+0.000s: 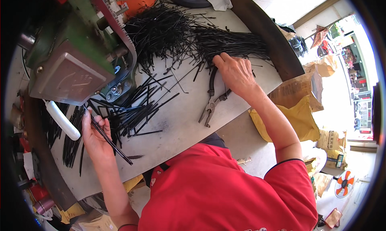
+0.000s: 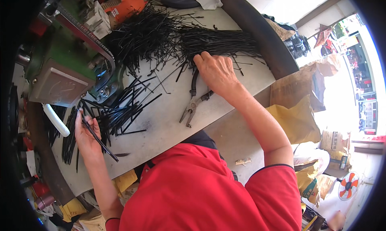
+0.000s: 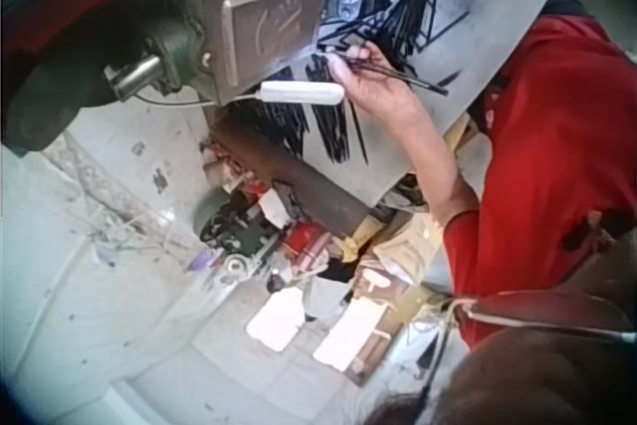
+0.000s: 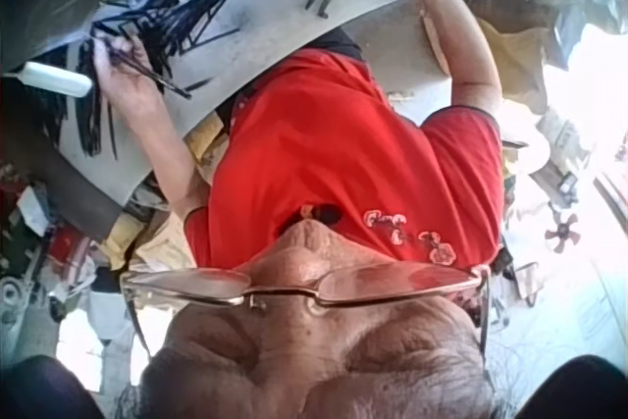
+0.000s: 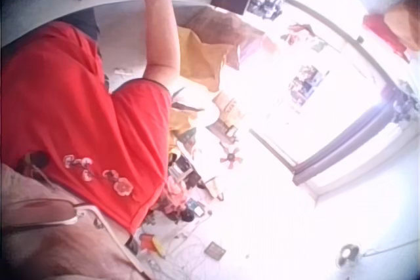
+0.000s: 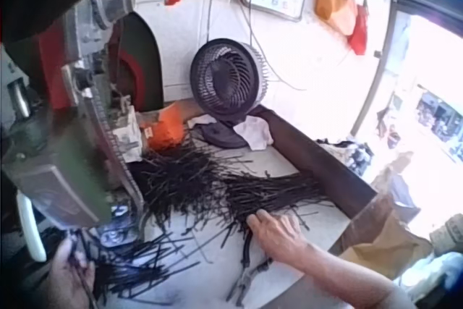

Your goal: The person repeatedly picks up thin black metal rods and small metal components from a workbench. They insert the components into the rods and use a bench-mounted machine to press or crimp them together. The finished assemblies are placed into a pile on the table.

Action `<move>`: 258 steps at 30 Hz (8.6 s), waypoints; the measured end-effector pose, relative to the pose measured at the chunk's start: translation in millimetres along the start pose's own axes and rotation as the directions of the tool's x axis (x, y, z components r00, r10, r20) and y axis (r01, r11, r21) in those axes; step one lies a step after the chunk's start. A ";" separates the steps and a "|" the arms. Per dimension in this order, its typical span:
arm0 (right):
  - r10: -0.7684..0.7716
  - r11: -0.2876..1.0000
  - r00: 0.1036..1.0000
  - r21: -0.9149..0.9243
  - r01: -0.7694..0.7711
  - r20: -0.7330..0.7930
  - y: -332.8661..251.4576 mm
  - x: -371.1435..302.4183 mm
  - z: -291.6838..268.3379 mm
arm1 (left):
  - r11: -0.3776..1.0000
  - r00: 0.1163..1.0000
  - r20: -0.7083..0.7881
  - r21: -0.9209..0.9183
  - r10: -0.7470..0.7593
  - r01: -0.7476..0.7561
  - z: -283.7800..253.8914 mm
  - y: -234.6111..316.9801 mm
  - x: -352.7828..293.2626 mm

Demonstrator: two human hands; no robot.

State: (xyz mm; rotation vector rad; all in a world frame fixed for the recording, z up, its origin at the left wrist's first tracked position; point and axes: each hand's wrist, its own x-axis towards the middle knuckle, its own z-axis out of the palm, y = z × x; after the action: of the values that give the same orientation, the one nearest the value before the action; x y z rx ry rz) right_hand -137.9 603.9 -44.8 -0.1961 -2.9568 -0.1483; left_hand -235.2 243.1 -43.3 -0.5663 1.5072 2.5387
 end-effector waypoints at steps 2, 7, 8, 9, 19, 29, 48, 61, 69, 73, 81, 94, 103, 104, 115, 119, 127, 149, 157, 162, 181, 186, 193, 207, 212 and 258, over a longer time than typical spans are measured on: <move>-0.052 0.999 0.998 0.015 0.053 -0.019 2.5 0.5 1.6 | 1.000 1.000 -0.025 -0.022 -0.004 0.004 -1.9 0.8 -3.6; -0.230 0.939 0.920 0.175 0.295 -0.319 -58.1 3.6 -24.4 | 0.996 0.985 0.162 -0.057 -0.060 0.070 -10.1 -10.5 0.0; -0.267 0.900 0.883 0.227 0.372 -0.386 -81.9 7.9 -33.8 | 0.995 0.992 0.105 -0.065 -0.063 0.070 3.7 -11.9 -6.5; -0.319 0.854 0.873 0.289 0.433 -0.369 -103.5 9.6 -43.1 | 0.998 0.986 0.157 -0.024 -0.051 0.056 7.3 -14.8 -5.9; -0.038 0.192 0.974 0.958 -0.213 0.224 -194.2 48.8 -6.5 | 0.971 0.980 0.193 0.223 0.041 -0.084 26.3 -22.9 9.4; -0.032 0.014 0.949 0.949 -0.315 0.315 -200.3 59.5 -5.2 | 0.974 0.970 0.233 0.198 0.063 -0.111 31.2 -30.5 6.1; -0.056 -0.158 0.939 0.925 -0.345 0.341 -201.0 62.2 1.8 | 0.985 0.973 0.228 0.158 0.037 -0.075 33.2 -28.7 5.6; -0.148 0.144 0.935 0.942 -0.302 0.322 -193.5 77.5 -12.7 | 0.981 0.982 0.185 0.194 -0.024 -0.013 32.6 -23.0 8.0; -0.122 -0.166 0.903 0.889 -0.428 0.412 -193.9 42.6 -3.6 | 0.985 0.962 0.273 0.170 -0.019 -0.029 21.2 -35.0 -4.7; -0.173 -0.238 0.889 0.858 -0.455 0.424 -190.5 42.6 -0.5 | 0.989 0.943 0.327 0.150 -0.059 0.010 17.4 -33.9 1.1; -0.169 -0.152 0.904 0.896 -0.418 0.393 -187.0 41.6 -11.5 | 0.995 0.937 0.348 0.094 -0.015 -0.019 23.4 -34.1 2.5; -0.233 -0.245 0.875 0.845 -0.475 0.424 -185.9 63.9 -8.6 | 0.995 0.949 0.303 0.008 0.092 -0.099 32.8 -38.0 11.8; -0.175 -0.288 0.892 0.845 -0.451 0.417 -188.4 51.3 -3.7 | 0.996 0.961 0.264 0.004 0.086 -0.090 35.7 -43.3 3.6; -0.184 -0.278 0.893 0.850 -0.447 0.410 -188.7 53.2 -3.2 | 0.994 0.959 0.263 0.010 0.103 -0.110 34.9 -42.1 3.4; -0.200 -0.318 0.879 0.820 -0.476 0.432 -193.6 56.4 0.7 | 0.998 0.959 0.277 -0.020 0.063 -0.060 33.7 -39.4 7.5; -0.325 -0.281 0.845 0.810 -0.514 0.424 -184.5 66.0 0.7 | 0.999 0.954 0.295 -0.023 0.053 -0.048 29.3 -40.2 9.3; -0.237 -0.226 0.880 0.858 -0.461 0.411 -189.3 61.7 -1.9 | 0.997 0.946 0.324 0.082 -0.031 0.004 27.5 -30.1 15.0; -0.298 -0.354 0.855 0.783 -0.512 0.424 -187.5 59.7 -0.2 | 0.986 0.950 0.306 0.169 -0.061 0.009 29.6 -22.6 16.5; -0.188 -0.208 0.913 0.894 -0.396 0.361 -194.9 49.5 -8.8 | 0.981 0.974 0.221 0.194 -0.047 0.003 31.9 -21.5 5.9; -0.143 0.237 0.966 0.955 -0.180 0.217 -160.1 13.9 -21.5 | 0.914 0.992 0.095 0.389 0.084 -0.115 3.2 25.2 -13.4; -0.478 0.747 0.843 0.391 0.537 -0.246 -63.7 -77.2 -9.6 | 0.280 0.687 0.673 0.628 0.275 -0.727 -5.9 -30.4 -63.0; -0.489 0.677 0.810 0.444 0.586 -0.323 -102.0 -84.4 0.9 | 0.112 0.583 0.751 0.580 0.310 -0.807 14.0 -56.9 -53.6; -0.393 0.766 0.864 0.408 0.496 -0.314 -73.0 -92.7 8.1 | 0.015 0.630 0.734 0.648 0.253 -0.761 18.3 -60.6 -44.7; 0.015 0.923 0.932 0.364 0.126 -0.362 -11.9 -55.2 -2.5 | 0.114 0.650 0.730 0.642 0.212 -0.758 -7.6 -38.5 -71.5; -0.022 0.802 0.967 0.572 0.169 -0.255 -84.5 -8.7 0.6 | -0.007 0.572 0.798 0.583 0.189 -0.812 -18.6 -49.0 -80.9; 0.209 -0.248 0.944 0.948 -0.202 0.256 -117.8 24.8 -4.7 | 0.968 0.926 0.328 0.224 -0.188 0.117 -2.9 -33.1 -62.1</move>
State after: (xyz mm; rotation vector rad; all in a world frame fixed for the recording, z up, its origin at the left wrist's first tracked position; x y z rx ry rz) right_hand -177.8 490.3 -46.0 -0.4087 -1.8642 2.1983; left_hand -167.3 261.4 -47.7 -0.1838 1.4966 2.1903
